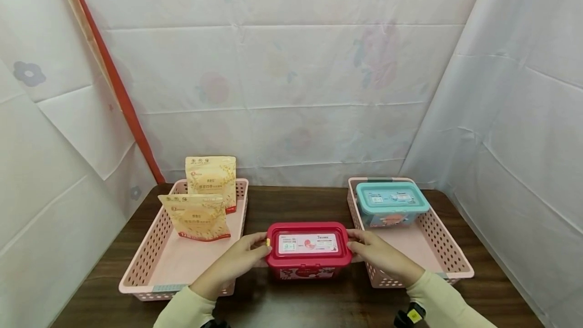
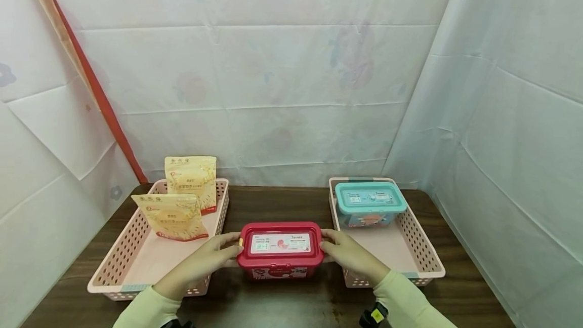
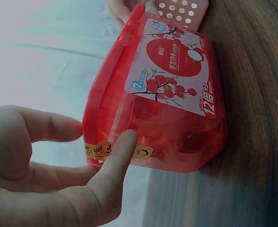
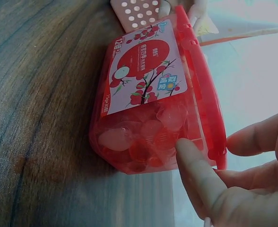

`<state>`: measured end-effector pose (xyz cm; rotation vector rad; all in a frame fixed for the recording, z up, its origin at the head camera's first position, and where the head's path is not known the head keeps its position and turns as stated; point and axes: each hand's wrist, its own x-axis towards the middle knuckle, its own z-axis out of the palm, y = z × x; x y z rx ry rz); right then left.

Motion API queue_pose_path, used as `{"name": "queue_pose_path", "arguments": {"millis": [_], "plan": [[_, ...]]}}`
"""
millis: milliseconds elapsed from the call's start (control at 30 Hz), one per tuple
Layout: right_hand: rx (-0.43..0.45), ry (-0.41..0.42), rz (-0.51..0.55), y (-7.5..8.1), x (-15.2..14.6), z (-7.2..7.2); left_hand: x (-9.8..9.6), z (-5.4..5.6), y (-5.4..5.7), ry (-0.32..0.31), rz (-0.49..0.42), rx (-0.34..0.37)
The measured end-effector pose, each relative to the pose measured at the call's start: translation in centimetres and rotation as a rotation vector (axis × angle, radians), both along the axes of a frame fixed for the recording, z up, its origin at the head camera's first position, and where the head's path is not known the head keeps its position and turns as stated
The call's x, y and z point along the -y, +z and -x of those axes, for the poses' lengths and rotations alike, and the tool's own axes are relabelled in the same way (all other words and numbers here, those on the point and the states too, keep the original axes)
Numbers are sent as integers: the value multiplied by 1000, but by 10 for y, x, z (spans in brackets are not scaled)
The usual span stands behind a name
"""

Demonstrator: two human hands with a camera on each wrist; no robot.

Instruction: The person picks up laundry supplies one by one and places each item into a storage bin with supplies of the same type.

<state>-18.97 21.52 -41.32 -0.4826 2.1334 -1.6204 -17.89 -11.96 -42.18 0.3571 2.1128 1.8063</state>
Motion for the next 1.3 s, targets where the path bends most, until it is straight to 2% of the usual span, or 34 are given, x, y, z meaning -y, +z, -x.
{"name": "queue_pose_path", "arguments": {"millis": [333,533,700,833,1300], "plan": [[36,-27,61,0,-2,2,2,-1,3,-2,-40,-8],[54,-43,121,4,-5,2,6,0,12,17,-99,11],[78,-71,164,12,-7,1,8,0,22,33,-133,9],[62,-76,174,20,-9,0,9,1,28,44,-160,0],[41,-122,210,42,-16,-3,6,-1,44,69,-226,-12]]}}
